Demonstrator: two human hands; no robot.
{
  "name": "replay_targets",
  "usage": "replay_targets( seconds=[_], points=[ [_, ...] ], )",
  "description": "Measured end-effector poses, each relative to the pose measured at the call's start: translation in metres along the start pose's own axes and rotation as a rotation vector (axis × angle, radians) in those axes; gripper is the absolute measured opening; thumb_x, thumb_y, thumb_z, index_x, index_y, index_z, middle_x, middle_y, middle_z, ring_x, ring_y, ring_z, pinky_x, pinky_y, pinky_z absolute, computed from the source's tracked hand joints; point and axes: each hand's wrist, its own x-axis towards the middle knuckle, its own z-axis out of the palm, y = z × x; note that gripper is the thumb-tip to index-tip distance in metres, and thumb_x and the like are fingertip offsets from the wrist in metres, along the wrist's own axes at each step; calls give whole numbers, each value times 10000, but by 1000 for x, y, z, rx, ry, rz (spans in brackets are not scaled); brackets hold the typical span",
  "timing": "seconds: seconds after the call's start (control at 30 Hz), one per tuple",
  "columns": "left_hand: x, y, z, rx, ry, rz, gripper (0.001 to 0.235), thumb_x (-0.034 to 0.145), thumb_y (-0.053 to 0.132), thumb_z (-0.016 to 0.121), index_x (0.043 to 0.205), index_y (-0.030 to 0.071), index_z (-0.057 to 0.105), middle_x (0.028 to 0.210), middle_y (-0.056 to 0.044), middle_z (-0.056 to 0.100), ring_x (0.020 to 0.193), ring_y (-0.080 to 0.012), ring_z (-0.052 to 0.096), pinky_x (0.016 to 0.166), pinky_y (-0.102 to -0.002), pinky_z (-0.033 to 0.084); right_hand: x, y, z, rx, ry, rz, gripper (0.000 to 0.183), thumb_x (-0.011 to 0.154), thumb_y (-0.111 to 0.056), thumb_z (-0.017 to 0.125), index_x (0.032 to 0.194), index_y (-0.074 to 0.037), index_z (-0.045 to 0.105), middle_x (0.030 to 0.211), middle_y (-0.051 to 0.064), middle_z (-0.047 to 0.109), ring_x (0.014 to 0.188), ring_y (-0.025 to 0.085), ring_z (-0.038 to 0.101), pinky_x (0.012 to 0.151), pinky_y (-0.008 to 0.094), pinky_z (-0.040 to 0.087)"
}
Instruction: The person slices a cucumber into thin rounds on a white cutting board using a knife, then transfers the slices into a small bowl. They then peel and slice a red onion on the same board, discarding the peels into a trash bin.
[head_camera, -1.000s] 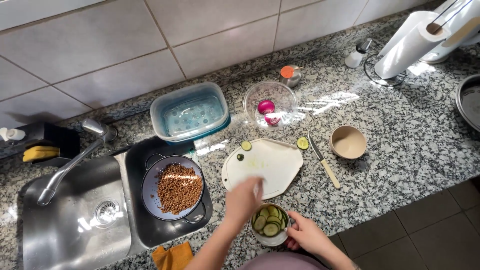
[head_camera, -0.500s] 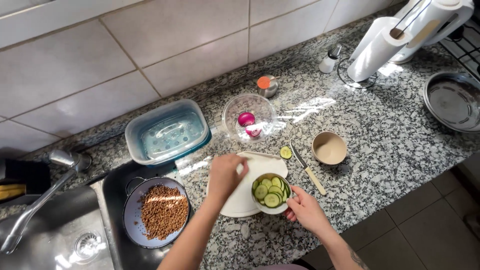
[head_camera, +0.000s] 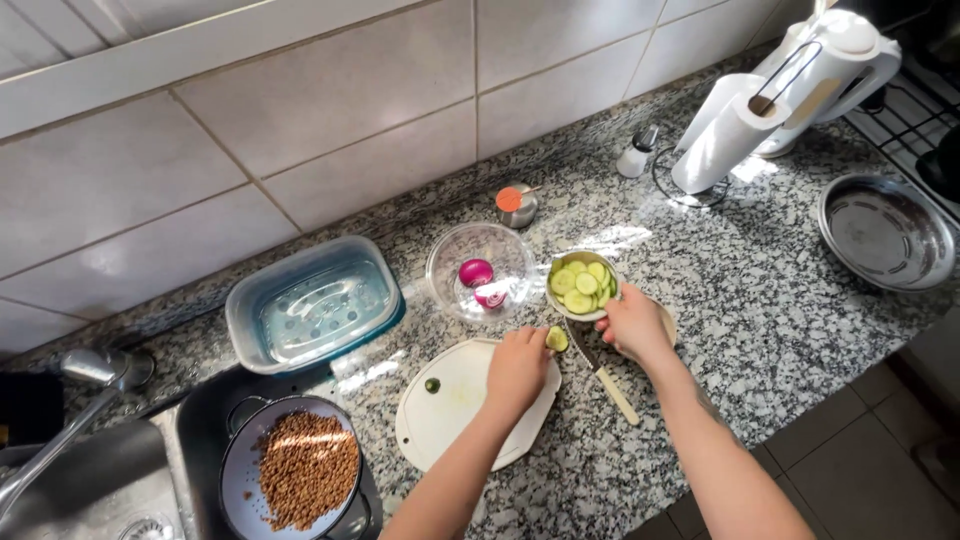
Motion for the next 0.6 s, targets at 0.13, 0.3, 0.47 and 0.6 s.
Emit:
replay_targets(
  seconds=[0.13, 0.3, 0.47, 0.6],
  points=[
    [25, 13, 20, 118, -81, -31, 247, 806, 167, 632, 1040, 100, 589, 932, -32, 536, 893, -236, 587, 742, -338, 500, 54, 11, 29, -66, -53, 80, 459, 868, -99, 419, 1288, 86, 417, 663, 215, 660, 430, 227, 627, 302, 275, 485],
    [9, 0, 5, -68, 144, 124, 201, 671, 155, 728, 749, 181, 545, 784, 46, 500, 722, -219, 569, 623, -339, 469, 53, 4, 32, -100, -117, 114, 426, 838, -108, 450, 1228, 60, 490, 666, 178, 676, 407, 228, 635, 281, 269, 488],
    [-40, -9, -74, -18, 460, 270, 100, 825, 242, 696, 863, 175, 632, 971, 10, 659, 808, -193, 549, 663, -316, 374, -33, -47, 0, -345, -25, -79, 421, 937, -269, 450, 1327, -109, 455, 481, -5, 383, 391, 141, 317, 390, 308, 234],
    [-60, -29, -124, -229, 375, -142, 123, 721, 101, 759, 816, 148, 699, 743, 25, 709, 706, -112, 658, 692, -255, 526, -76, -20, -1, -223, -85, -79, 336, 920, -254, 491, 1229, -134, 551, 586, -16, 441, 499, 111, 368, 444, 257, 288]
  ],
)
